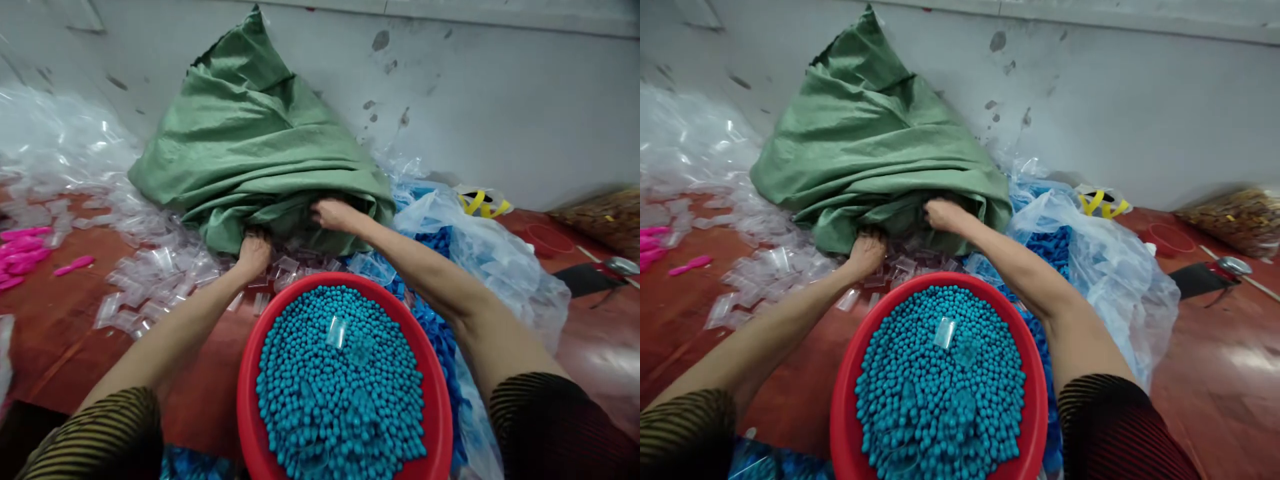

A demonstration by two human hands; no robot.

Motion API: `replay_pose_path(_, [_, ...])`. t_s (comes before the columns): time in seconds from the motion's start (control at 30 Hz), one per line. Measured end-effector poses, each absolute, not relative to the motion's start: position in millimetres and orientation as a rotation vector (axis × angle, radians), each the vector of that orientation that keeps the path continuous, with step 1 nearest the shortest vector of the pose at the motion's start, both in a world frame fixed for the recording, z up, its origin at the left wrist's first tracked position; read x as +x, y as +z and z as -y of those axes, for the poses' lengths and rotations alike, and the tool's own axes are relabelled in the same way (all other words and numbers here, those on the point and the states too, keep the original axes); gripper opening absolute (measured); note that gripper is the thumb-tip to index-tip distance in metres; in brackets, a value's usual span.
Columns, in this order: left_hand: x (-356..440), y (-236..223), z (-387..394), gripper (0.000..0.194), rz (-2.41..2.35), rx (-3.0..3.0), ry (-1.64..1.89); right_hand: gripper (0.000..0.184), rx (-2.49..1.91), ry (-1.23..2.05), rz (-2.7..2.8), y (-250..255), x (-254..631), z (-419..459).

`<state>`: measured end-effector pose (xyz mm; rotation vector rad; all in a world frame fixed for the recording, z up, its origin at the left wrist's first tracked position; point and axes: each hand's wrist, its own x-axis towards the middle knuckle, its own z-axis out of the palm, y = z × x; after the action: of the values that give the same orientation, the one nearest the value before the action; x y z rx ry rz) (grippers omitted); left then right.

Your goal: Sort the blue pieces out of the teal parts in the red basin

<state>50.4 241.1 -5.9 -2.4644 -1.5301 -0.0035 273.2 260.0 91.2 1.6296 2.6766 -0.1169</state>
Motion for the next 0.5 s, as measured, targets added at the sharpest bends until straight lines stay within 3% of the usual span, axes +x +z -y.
replay_pose_path(0.1, [58.2,-12.5,-258.5,0.039,1.632,-2.406,-0.028,0.031,1.366,-0.263,-2.758,61.9,265.8,-232.8])
replay_pose_path(0.3, [72.6,-25.4,-217.4,0.042,1.708,-2.634,-0.120,0.039,1.653,-0.365,-2.459,43.3,281.1,-235.0])
replay_pose_path(0.4, [70.6,-30.9,-194.7,0.038,2.130,-2.737,0.052,0.037,1.619,-0.441,-2.389,40.8,268.0,-239.1])
replay_pose_path(0.5, [73.3,-40.4,-200.1,0.047,2.453,-2.605,0.062,0.040,1.614,-0.547,-2.279,30.2,245.6,-238.0])
